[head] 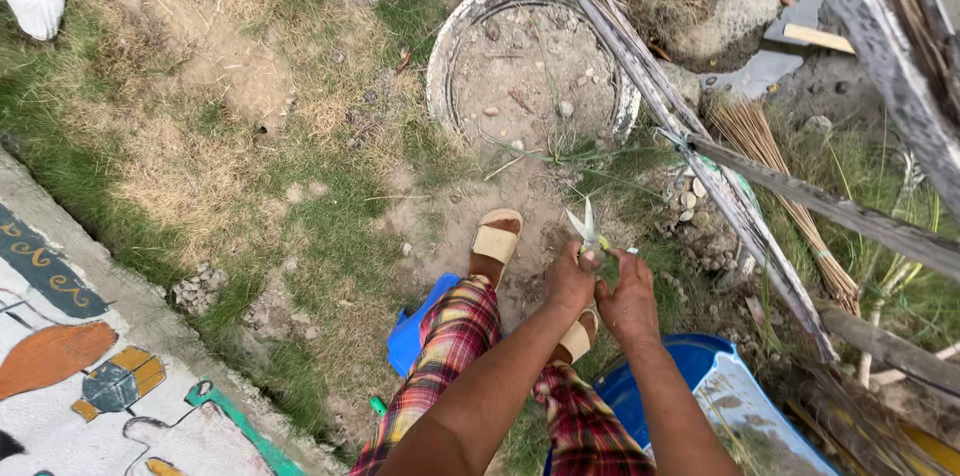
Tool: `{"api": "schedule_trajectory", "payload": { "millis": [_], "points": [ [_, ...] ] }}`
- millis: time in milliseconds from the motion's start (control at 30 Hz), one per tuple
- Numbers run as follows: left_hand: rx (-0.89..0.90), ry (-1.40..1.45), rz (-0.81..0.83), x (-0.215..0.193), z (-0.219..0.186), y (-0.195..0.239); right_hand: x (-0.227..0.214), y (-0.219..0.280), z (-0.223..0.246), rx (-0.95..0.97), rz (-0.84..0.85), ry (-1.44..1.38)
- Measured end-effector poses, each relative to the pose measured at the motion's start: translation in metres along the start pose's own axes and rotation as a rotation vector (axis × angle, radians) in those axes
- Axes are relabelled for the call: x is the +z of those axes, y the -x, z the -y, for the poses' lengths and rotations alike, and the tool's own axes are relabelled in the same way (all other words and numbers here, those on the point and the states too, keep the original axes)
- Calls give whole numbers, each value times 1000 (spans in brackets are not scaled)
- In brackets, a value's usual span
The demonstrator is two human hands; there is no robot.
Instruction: The person uses scissors to cut weeds and grass growing inside old tires used as planters, pulling the cut material away by hand.
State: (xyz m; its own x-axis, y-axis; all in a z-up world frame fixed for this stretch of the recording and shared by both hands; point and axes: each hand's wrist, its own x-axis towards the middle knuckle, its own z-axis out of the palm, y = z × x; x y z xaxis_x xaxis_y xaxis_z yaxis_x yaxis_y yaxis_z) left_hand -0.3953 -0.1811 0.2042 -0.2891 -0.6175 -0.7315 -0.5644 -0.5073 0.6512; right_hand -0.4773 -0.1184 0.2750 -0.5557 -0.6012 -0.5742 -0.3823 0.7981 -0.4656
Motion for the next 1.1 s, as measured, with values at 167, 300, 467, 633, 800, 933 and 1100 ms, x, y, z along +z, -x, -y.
{"api": "schedule_trajectory", "payload": {
  "millis": [167,300,467,633,800,933,1100],
  "points": [
    [-294,-431,40,24,28,-36,67,-42,-79,105,195,-202],
    [-242,-454,-26,73,92,-53,117,-73,-179,136,423,-361],
    [-310,-439,83,110,132,-89,147,-115,-260,259,540,168],
    [-174,-636,177,139,121,-163,168,-194,-284,207,407,312],
    [146,-635,158,168,146,-214,156,-239,-290,240,303,210],
    [16,-388,428,182,169,-209,135,-200,-297,321,246,323],
    [681,-573,507,194,222,-190,75,-88,-378,355,102,383]
  ]
}}
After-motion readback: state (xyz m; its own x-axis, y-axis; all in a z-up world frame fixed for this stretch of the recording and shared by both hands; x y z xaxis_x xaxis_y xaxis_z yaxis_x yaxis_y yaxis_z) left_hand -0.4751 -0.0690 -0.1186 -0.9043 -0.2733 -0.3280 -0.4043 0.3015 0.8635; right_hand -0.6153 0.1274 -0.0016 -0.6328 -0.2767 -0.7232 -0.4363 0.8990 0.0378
